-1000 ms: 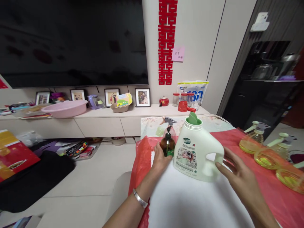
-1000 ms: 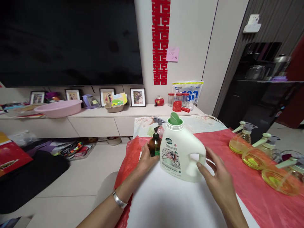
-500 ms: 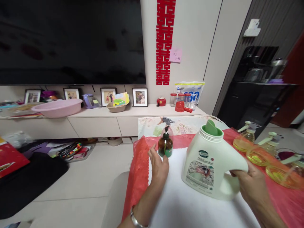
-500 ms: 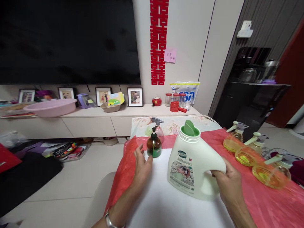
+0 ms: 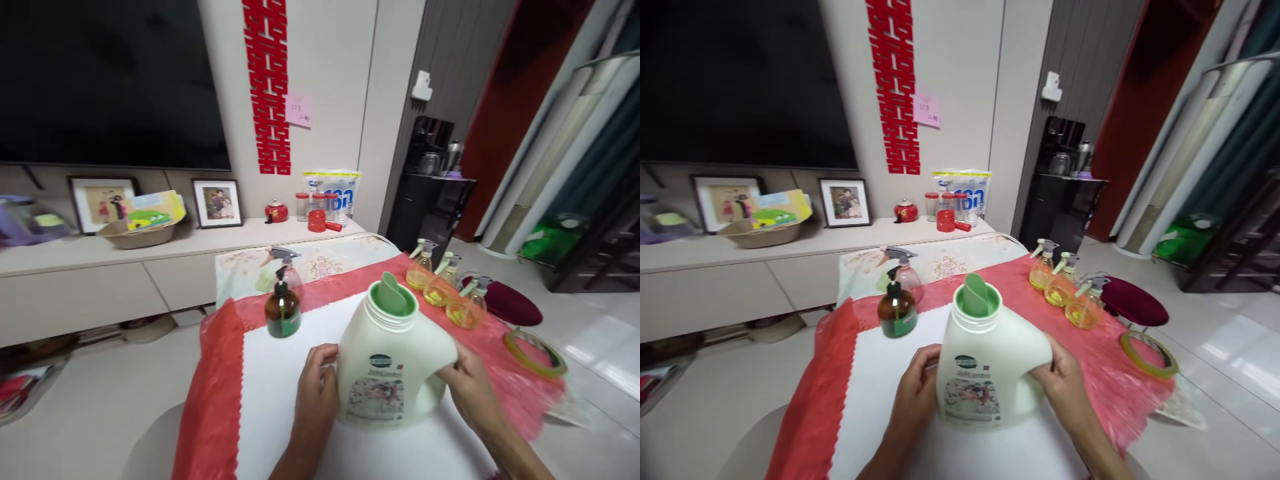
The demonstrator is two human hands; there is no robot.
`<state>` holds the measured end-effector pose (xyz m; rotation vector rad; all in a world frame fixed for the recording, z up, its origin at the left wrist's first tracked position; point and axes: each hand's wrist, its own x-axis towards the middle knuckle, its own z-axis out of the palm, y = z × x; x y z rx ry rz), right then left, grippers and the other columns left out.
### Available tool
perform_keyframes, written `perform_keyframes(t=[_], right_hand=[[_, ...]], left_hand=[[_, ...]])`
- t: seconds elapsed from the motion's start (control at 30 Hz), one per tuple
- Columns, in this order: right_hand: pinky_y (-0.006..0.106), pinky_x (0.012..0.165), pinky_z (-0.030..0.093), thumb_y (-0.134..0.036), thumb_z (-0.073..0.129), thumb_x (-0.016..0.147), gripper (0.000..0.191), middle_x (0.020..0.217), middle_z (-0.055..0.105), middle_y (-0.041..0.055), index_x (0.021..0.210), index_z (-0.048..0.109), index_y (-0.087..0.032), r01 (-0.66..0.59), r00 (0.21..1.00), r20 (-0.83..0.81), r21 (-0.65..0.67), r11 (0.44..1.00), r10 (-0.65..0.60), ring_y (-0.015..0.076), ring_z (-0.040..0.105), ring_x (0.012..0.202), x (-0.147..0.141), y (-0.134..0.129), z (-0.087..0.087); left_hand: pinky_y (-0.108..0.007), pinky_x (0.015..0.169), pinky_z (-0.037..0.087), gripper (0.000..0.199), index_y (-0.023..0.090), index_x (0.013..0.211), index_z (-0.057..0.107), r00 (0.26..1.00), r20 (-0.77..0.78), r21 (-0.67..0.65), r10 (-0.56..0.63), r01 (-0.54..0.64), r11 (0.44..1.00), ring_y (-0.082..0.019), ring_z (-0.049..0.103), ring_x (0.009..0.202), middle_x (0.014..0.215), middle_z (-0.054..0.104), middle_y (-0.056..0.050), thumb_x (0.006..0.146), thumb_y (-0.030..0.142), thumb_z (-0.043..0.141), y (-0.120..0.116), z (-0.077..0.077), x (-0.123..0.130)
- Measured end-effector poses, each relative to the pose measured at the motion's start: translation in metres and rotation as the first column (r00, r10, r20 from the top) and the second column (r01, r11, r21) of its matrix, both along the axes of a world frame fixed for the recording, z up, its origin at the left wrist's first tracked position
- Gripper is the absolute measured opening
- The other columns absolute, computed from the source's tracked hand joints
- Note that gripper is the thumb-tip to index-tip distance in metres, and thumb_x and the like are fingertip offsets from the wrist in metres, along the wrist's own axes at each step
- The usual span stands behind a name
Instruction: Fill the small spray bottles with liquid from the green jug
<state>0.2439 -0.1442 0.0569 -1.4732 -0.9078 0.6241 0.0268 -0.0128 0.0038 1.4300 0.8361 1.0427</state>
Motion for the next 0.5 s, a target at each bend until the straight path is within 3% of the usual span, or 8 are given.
perform_keyframes(t=[0.1, 0.17, 0.23, 0.27, 0.33, 0.4, 0.5], right_hand=[[0.036, 0.096, 0.051, -0.044, 0.079, 0.071, 0.073, 0.126, 0.057, 0.0124, 0.135, 0.057, -0.018, -0.232, 0.972, -0.038, -0.056, 0.971, 0.230, 0.0280, 0.054, 0.118, 0.010, -0.015, 0.017], [0.038, 0.102, 0.049, -0.052, 0.079, 0.072, 0.080, 0.132, 0.053, 0.0137, 0.140, 0.054, -0.018, -0.201, 0.978, -0.065, -0.071, 0.977, 0.197, 0.0284, 0.051, 0.124, 0.027, -0.024, 0.018], [0.037, 0.102, 0.049, -0.061, 0.081, 0.066, 0.086, 0.131, 0.053, 0.0153, 0.134, 0.058, -0.014, 0.093, 0.994, -0.058, -0.067, 0.993, -0.097, 0.0293, 0.051, 0.123, 0.051, -0.027, 0.008], [0.037, 0.104, 0.047, -0.064, 0.081, 0.064, 0.090, 0.130, 0.053, 0.0158, 0.134, 0.056, -0.012, 0.243, 0.969, -0.042, -0.055, 0.969, -0.245, 0.0293, 0.051, 0.123, 0.065, -0.026, 0.000], [0.040, 0.106, 0.044, -0.070, 0.075, 0.067, 0.099, 0.132, 0.052, 0.0142, 0.142, 0.047, -0.012, 0.509, 0.861, 0.001, -0.015, 0.861, -0.509, 0.0290, 0.050, 0.123, 0.092, -0.021, -0.017], [0.045, 0.109, 0.042, -0.062, 0.075, 0.075, 0.093, 0.134, 0.049, 0.0138, 0.147, 0.041, -0.013, 0.653, 0.757, 0.056, -0.008, 0.757, -0.651, 0.0284, 0.049, 0.123, 0.116, -0.013, -0.032], [0.051, 0.109, 0.041, -0.045, 0.070, 0.091, 0.075, 0.138, 0.043, 0.0135, 0.152, 0.034, -0.017, 0.715, 0.693, 0.159, -0.021, 0.699, -0.704, 0.0271, 0.047, 0.125, 0.145, 0.001, -0.044]], left_hand=[[-0.042, 0.085, 0.057, 0.026, 0.022, 0.098, 0.069, 1.000, 0.001, -0.039, -0.006, 0.006, 0.999, -0.029, 0.068, 0.103, 0.104, 0.073, -0.009, 0.077, 0.032, 0.060, -0.005, 0.002, -0.005], [-0.043, 0.087, 0.057, 0.028, 0.021, 0.100, 0.069, 1.000, 0.002, -0.076, -0.013, 0.014, 0.997, -0.029, 0.068, 0.103, 0.103, 0.073, -0.009, 0.076, 0.035, 0.062, -0.006, 0.004, -0.006], [-0.044, 0.088, 0.057, 0.030, 0.021, 0.101, 0.069, 1.000, 0.011, -0.098, -0.027, 0.028, 0.995, -0.030, 0.068, 0.103, 0.102, 0.074, -0.009, 0.076, 0.036, 0.063, -0.007, 0.004, -0.007], [-0.044, 0.088, 0.057, 0.030, 0.020, 0.101, 0.069, 0.999, 0.018, -0.102, -0.029, 0.030, 0.994, -0.030, 0.069, 0.102, 0.102, 0.074, -0.009, 0.076, 0.036, 0.063, -0.006, 0.003, -0.007], [-0.045, 0.088, 0.057, 0.030, 0.020, 0.101, 0.069, 0.999, 0.031, -0.105, -0.032, 0.035, 0.994, -0.030, 0.069, 0.101, 0.100, 0.074, -0.009, 0.076, 0.037, 0.064, -0.005, 0.002, -0.006], [-0.045, 0.087, 0.057, 0.030, 0.020, 0.101, 0.069, 0.999, 0.035, -0.105, -0.035, 0.039, 0.994, -0.030, 0.069, 0.099, 0.099, 0.074, -0.009, 0.077, 0.037, 0.063, -0.005, 0.001, -0.007], [-0.045, 0.085, 0.058, 0.030, 0.021, 0.102, 0.069, 1.000, 0.021, -0.104, -0.023, 0.025, 0.994, -0.030, 0.070, 0.098, 0.097, 0.074, -0.008, 0.077, 0.038, 0.064, -0.003, -0.002, -0.008]])
